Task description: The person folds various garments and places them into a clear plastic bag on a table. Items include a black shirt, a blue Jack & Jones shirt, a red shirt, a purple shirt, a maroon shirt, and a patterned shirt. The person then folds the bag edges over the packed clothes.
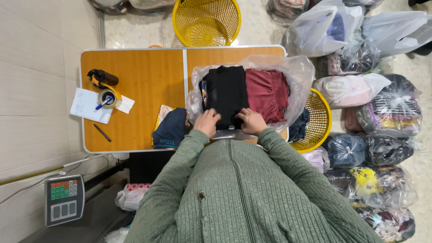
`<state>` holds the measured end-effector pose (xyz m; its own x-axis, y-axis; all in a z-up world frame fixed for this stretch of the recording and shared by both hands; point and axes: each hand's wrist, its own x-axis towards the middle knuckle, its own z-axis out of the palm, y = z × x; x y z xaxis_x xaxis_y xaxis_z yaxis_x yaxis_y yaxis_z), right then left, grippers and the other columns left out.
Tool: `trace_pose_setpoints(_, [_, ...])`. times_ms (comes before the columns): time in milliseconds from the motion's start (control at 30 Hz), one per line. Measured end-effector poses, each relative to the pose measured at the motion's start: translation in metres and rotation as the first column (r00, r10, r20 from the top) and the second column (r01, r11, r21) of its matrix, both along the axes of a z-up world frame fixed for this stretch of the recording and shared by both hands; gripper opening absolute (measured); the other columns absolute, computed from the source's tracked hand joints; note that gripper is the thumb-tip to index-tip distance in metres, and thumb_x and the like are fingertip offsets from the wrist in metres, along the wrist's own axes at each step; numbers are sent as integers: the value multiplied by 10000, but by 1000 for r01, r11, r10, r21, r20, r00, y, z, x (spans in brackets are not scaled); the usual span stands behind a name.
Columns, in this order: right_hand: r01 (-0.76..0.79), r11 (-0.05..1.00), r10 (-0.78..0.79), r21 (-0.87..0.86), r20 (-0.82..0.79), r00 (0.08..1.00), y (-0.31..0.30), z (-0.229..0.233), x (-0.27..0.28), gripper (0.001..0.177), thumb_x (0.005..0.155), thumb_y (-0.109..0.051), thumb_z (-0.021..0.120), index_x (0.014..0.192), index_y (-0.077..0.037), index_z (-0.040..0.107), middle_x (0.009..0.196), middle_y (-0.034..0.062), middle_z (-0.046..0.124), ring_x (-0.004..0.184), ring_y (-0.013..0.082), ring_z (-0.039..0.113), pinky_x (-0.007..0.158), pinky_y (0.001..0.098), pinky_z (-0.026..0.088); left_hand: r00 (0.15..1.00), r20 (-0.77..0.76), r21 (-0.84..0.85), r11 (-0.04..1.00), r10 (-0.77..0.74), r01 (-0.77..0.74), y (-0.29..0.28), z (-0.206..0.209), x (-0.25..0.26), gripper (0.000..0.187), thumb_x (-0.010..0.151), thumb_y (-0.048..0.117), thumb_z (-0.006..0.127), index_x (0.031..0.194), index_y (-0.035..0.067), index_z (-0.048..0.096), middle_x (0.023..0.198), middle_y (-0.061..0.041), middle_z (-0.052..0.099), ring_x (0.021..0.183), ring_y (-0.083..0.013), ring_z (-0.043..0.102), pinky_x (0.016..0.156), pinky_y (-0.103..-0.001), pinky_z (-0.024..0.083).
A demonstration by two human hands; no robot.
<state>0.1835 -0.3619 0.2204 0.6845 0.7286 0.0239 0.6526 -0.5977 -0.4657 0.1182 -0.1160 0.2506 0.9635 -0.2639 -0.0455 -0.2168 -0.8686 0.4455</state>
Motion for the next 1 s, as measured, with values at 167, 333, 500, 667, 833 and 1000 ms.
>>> trace_pose_setpoints(167, [100,995,-101,15,50,994,10,-1,11,395,820,-139,704,1213,-127,669,1161,87,622,1136,296,604,996,418,483,989,-150,2,1000,7,-7,4,2,12,340,780,116,643,1118,113,675,1178,-78,575,1205,-280,512,1011,-458,433])
trace_pose_setpoints(333, [136,990,-130,-42,112,985,40,-26,51,804,811,-285,727,1514,-57,413,1591,191,369,1483,363,322,1182,515,286,981,170,17,995,95,-99,-11,-49,80,557,885,143,601,1435,83,534,1549,-143,447,1477,-344,353,1219,-461,298])
trace_pose_setpoints(500, [215,958,-197,-191,112,974,62,-68,61,914,957,-497,601,1618,4,216,1711,206,128,1589,345,93,1232,587,148,973,183,66,986,138,-152,-23,-95,130,684,1017,335,549,1604,68,322,1693,-161,232,1578,-354,164,1277,-520,178])
trace_pose_setpoints(667, [227,913,-206,-339,99,974,63,-85,39,996,912,-596,561,1619,0,192,1709,191,88,1591,325,56,1221,620,124,957,113,200,937,268,-286,-29,-112,109,694,1013,487,514,1614,204,312,1702,-51,197,1577,-278,118,1219,-679,92])
trace_pose_setpoints(833, [226,897,-197,-380,116,974,69,-86,41,998,910,-600,568,1618,3,205,1709,186,112,1592,328,70,1225,630,131,955,118,128,949,273,-287,-23,-121,108,705,1017,499,505,1630,219,297,1713,-42,193,1585,-273,113,1227,-688,68])
trace_pose_setpoints(1000, [230,907,-207,-352,102,973,67,-89,39,991,912,-597,569,1615,5,215,1713,190,122,1593,331,77,1222,627,136,959,127,208,939,253,-275,-22,-112,112,712,1013,495,504,1631,202,304,1708,-53,210,1587,-282,116,1219,-689,44])
